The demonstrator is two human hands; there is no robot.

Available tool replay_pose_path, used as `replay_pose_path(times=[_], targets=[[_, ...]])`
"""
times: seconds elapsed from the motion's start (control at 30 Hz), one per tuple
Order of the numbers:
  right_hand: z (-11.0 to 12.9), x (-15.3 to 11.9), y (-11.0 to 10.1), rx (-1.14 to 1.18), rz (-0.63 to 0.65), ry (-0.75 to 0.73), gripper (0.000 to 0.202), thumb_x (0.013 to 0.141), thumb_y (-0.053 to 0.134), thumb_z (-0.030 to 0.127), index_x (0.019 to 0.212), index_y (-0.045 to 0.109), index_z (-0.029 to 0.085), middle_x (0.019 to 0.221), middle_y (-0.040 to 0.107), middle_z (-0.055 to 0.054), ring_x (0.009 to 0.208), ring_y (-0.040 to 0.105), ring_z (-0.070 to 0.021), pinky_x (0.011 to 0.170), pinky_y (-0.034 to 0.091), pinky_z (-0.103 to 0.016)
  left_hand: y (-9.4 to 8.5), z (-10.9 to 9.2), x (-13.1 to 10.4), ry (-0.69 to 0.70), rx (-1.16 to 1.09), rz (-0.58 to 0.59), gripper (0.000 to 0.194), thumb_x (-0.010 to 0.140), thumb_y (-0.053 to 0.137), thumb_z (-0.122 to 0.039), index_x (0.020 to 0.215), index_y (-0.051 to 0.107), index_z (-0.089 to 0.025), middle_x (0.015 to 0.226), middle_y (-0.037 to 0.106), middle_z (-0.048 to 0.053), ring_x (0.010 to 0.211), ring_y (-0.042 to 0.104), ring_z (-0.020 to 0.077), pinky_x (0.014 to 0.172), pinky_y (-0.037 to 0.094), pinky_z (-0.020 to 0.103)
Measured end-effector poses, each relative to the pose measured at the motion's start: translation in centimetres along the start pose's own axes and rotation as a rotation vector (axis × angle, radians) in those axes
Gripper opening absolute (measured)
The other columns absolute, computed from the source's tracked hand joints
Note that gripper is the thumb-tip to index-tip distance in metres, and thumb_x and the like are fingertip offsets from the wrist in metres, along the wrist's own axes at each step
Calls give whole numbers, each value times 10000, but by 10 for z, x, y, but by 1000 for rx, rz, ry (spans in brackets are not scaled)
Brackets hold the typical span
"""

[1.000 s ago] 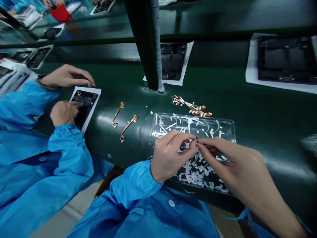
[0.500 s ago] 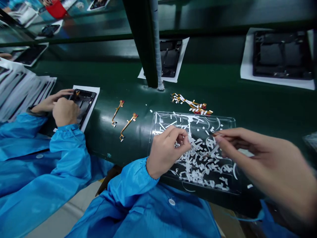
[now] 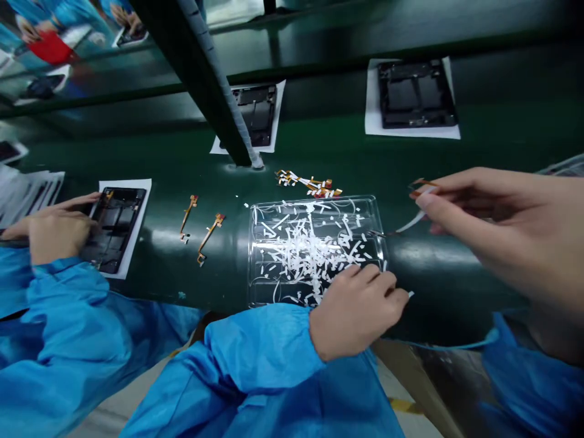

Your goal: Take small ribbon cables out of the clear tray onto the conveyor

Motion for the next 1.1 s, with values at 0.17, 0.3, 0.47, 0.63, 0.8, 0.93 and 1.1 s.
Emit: replay_pose_path(times=[0.17, 0.3, 0.47, 0.63, 0.8, 0.93, 1.1], targets=[[-5, -10, -12, 36, -39, -31, 152, 897, 700, 404, 920, 784, 279, 858, 789, 25, 739, 714, -156, 604, 500, -256, 35, -22, 16, 94, 131, 94, 216, 1040, 475, -133, 1016, 687, -101, 942, 587, 83, 928, 575, 212, 753, 383, 358], [-23, -20, -21, 41, -64, -25, 183, 893, 699, 442, 914, 785, 281, 806, 780, 26, 692, 704, -161, 576, 486, -272, 43, -27, 16, 123, 191, 113, 213, 1037, 492, -146, 992, 694, -98, 943, 573, 80, 941, 559, 216, 767, 363, 360], [-33, -29, -29, 67, -78, -15, 221, 900, 692, 477, 936, 793, 284, 858, 795, 21, 714, 710, -166, 571, 477, -276, 48, -45, 3, 268, 194, 166, 210, 1035, 535, -199, 960, 712, -115, 924, 589, 85, 918, 551, 205, 731, 348, 347], [-29, -33, -33, 94, -36, 16, 263, 916, 681, 463, 940, 796, 227, 810, 773, -11, 669, 677, -153, 560, 457, -270, 48, -52, -13, 357, 157, 107, 197, 978, 579, -120, 810, 683, -126, 819, 569, 59, 833, 555, 190, 650, 326, 338], [-33, -32, -32, 83, -40, 51, 276, 897, 689, 478, 945, 797, 228, 851, 781, -33, 712, 696, -183, 578, 469, -289, 44, -53, -20, 387, 62, 4, 234, 966, 578, -115, 746, 649, -148, 789, 582, 31, 740, 559, 160, 601, 351, 326], [-35, -28, -25, 113, 16, 60, 284, 908, 663, 490, 925, 763, 225, 896, 777, -48, 822, 715, -199, 677, 518, -292, 20, -27, -27, 269, -20, -85, 121, 995, 583, -158, 1005, 702, -141, 956, 668, 35, 810, 595, 153, 645, 448, 313], [-18, -23, 2, 199, 303, 76, 360, 914, 637, 572, 966, 762, 238, 907, 773, -44, 816, 712, -198, 697, 534, -298, -20, 49, -28, -279, -357, -114, 297, 996, 581, -127, 1280, 624, -200, 1159, 683, 71, 1102, 632, 191, 931, 564, 359]])
Point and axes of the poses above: each hand's wrist, its own x-axis towards the middle knuckle, its own y-axis out of the palm, z = x × y, the point moved 3 cm from there along x, towards the middle knuckle
